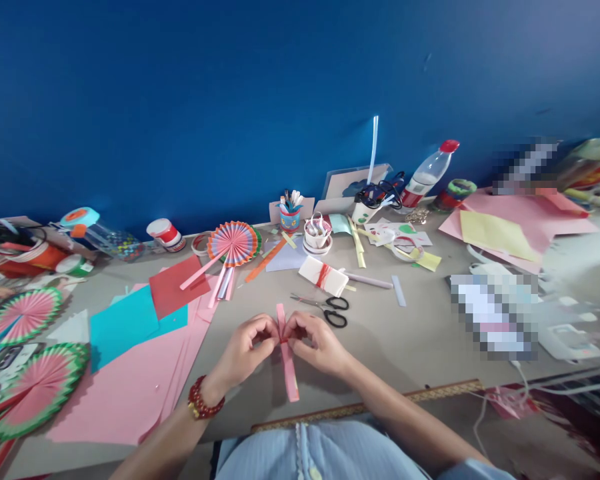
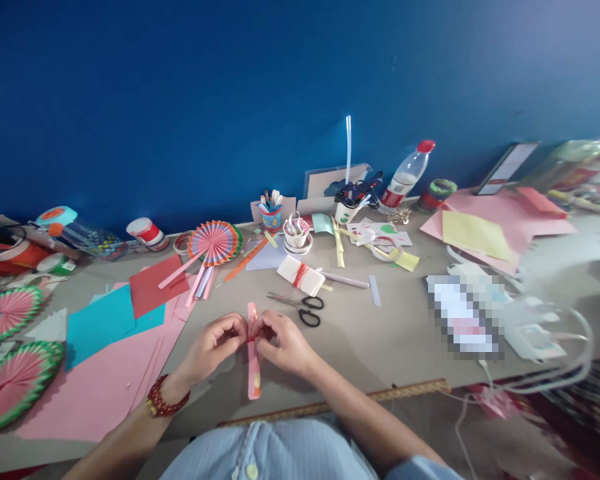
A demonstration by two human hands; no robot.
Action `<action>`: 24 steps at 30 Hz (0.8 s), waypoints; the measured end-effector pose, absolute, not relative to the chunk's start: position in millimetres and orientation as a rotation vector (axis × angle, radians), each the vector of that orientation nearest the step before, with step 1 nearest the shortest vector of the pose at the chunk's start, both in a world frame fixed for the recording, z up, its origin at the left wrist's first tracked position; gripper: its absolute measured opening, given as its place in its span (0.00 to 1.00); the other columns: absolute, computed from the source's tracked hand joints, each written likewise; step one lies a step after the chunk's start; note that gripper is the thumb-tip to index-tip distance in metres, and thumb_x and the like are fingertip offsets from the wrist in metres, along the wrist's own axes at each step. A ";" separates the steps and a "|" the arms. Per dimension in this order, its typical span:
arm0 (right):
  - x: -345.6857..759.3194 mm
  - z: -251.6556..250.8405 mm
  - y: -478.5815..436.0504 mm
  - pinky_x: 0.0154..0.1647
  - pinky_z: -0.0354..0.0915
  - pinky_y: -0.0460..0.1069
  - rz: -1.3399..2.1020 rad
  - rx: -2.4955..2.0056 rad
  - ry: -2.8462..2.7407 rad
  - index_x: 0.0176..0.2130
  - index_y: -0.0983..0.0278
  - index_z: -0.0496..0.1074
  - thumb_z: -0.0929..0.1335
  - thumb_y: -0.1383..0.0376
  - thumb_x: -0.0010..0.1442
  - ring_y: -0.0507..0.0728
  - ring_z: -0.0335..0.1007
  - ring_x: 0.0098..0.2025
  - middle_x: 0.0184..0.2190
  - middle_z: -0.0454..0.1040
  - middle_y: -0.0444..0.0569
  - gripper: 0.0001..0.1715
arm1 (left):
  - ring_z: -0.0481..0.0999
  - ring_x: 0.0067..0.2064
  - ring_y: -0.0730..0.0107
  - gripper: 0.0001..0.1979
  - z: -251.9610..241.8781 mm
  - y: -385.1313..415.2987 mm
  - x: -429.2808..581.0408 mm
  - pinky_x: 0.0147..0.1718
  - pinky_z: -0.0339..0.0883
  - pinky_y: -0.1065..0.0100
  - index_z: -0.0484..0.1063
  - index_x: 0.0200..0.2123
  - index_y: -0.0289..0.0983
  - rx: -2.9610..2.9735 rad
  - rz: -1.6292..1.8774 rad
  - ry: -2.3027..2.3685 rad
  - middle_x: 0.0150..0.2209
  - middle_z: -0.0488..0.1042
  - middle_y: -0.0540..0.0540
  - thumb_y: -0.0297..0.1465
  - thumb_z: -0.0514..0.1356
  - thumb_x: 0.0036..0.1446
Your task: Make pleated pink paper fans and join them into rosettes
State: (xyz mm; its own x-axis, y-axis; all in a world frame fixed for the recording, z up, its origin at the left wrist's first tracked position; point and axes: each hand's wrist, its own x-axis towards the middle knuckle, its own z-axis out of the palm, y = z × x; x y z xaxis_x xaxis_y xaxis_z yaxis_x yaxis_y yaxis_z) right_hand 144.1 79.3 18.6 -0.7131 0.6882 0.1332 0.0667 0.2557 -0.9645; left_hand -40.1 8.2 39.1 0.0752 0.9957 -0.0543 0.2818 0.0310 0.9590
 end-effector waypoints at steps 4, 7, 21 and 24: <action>143.5 14.2 79.6 0.30 0.58 0.44 1.483 -0.692 -1.965 0.30 0.64 0.68 0.63 0.78 0.49 0.50 0.62 0.28 0.27 0.68 0.41 0.11 | 0.70 0.37 0.68 0.06 38.8 6.9 -40.9 0.38 0.63 0.69 0.67 0.28 0.37 1.403 0.966 1.359 0.32 0.69 0.49 0.23 0.55 0.56; 143.6 12.2 79.5 0.29 0.57 0.43 1.490 -0.703 -1.954 0.30 0.64 0.68 0.63 0.78 0.49 0.49 0.62 0.27 0.27 0.69 0.41 0.12 | 0.71 0.38 0.67 0.05 37.4 4.9 -42.0 0.39 0.64 0.68 0.68 0.29 0.37 1.377 0.965 1.342 0.33 0.70 0.48 0.23 0.55 0.56; 145.4 2.3 80.7 0.29 0.60 0.45 1.561 -0.792 -1.821 0.30 0.63 0.68 0.61 0.75 0.51 0.52 0.68 0.29 0.27 0.72 0.44 0.10 | 0.70 0.40 0.66 0.05 32.4 -2.4 -48.3 0.39 0.63 0.68 0.65 0.27 0.37 1.220 0.993 1.271 0.39 0.72 0.45 0.24 0.54 0.53; 145.3 0.3 82.0 0.29 0.61 0.45 1.572 -0.784 -1.770 0.28 0.63 0.68 0.61 0.76 0.50 0.51 0.69 0.29 0.27 0.72 0.43 0.11 | 0.68 0.38 0.68 0.05 31.6 -3.9 -48.6 0.37 0.62 0.70 0.64 0.27 0.37 1.182 0.990 1.282 0.36 0.71 0.47 0.25 0.53 0.54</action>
